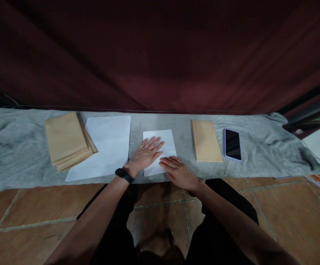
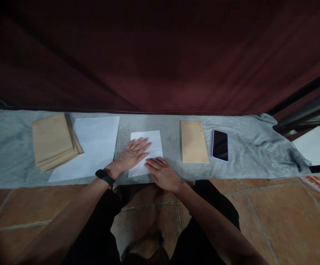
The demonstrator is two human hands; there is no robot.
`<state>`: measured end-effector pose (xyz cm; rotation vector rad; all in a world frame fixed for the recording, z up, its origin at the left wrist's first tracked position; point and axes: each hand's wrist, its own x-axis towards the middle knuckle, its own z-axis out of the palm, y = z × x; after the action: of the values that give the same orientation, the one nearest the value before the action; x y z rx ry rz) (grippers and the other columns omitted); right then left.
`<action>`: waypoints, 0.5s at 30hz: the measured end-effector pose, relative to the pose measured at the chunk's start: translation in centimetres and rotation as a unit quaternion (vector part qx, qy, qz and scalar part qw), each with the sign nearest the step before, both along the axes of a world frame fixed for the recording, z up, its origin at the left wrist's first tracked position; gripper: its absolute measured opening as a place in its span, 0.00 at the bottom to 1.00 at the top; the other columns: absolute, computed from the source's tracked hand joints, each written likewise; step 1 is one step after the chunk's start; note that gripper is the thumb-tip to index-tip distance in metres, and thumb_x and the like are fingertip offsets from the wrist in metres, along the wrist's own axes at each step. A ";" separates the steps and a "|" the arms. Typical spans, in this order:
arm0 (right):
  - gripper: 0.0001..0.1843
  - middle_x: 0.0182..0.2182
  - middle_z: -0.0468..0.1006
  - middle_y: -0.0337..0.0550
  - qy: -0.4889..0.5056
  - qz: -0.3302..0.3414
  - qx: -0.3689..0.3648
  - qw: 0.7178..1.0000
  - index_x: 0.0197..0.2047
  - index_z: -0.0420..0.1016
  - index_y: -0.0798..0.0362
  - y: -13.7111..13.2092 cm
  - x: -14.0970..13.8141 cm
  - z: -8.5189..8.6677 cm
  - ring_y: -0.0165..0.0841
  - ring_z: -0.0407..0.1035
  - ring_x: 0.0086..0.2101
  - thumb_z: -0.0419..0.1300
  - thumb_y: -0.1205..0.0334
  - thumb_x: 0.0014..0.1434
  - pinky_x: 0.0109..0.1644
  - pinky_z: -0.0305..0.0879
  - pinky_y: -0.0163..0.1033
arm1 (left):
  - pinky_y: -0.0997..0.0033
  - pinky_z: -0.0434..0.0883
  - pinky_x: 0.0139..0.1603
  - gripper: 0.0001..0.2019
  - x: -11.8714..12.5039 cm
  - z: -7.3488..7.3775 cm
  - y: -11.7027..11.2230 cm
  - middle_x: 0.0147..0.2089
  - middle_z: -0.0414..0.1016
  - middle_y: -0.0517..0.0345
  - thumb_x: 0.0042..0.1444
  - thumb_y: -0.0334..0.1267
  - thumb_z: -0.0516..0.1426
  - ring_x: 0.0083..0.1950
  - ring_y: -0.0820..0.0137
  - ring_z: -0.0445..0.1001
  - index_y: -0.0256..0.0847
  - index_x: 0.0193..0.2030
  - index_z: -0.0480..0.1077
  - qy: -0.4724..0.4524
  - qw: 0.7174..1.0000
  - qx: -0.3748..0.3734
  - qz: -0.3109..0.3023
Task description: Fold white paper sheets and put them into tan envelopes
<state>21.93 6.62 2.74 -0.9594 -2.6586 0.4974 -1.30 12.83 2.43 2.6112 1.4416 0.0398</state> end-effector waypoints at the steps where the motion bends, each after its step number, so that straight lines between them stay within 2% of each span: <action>1: 0.25 0.67 0.68 0.49 -0.001 0.002 -0.002 1.000 0.67 0.67 0.52 0.1 0.0 0.1 0.37 0.62 0.66 0.54 0.69 0.68 0.74 0.54 0.51 | 0.51 0.41 0.79 0.27 -0.1 0.0 -0.3 0.80 0.45 0.58 0.74 0.48 0.42 0.81 0.61 0.40 0.49 0.77 0.51 0.000 1.000 0.000 0.005; 5: 0.26 0.68 0.67 0.51 0.001 -0.005 -0.005 1.000 0.68 0.67 0.53 0.4 0.1 0.3 0.38 0.61 0.67 0.56 0.69 0.67 0.74 0.55 0.51 | 0.50 0.44 0.78 0.27 -0.5 0.6 -1.5 0.80 0.47 0.55 0.73 0.47 0.44 0.80 0.60 0.43 0.47 0.75 0.55 -0.019 0.999 -0.024 0.022; 8: 0.27 0.69 0.66 0.51 0.006 -0.015 -0.003 1.000 0.68 0.66 0.52 0.6 0.5 0.2 0.40 0.60 0.68 0.58 0.68 0.66 0.74 0.54 0.54 | 0.50 0.48 0.78 0.28 -1.0 1.4 -2.7 0.79 0.50 0.49 0.72 0.51 0.45 0.79 0.60 0.47 0.43 0.74 0.58 -0.059 0.996 -0.055 0.022; 12: 0.29 0.67 0.69 0.47 0.026 -0.017 -0.015 0.999 0.67 0.69 0.48 1.4 1.4 0.3 0.39 0.64 0.66 0.60 0.71 0.63 0.73 0.58 0.54 | 0.50 0.50 0.77 0.34 -2.0 2.6 -4.4 0.78 0.54 0.48 0.66 0.57 0.55 0.79 0.60 0.50 0.45 0.73 0.59 -0.105 0.989 -0.096 -0.043; 15: 0.25 0.62 0.75 0.44 0.048 -0.034 -0.027 0.998 0.61 0.76 0.46 2.0 2.0 0.5 0.38 0.70 0.61 0.60 0.73 0.63 0.68 0.65 0.51 | 0.49 0.51 0.77 0.36 -2.8 3.0 -5.2 0.77 0.57 0.51 0.59 0.53 0.63 0.78 0.59 0.53 0.49 0.72 0.61 -0.125 0.984 -0.106 -0.075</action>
<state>23.95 8.64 3.25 -1.0122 -2.5307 0.5869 -4.07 7.65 5.40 2.4307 1.0986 0.1780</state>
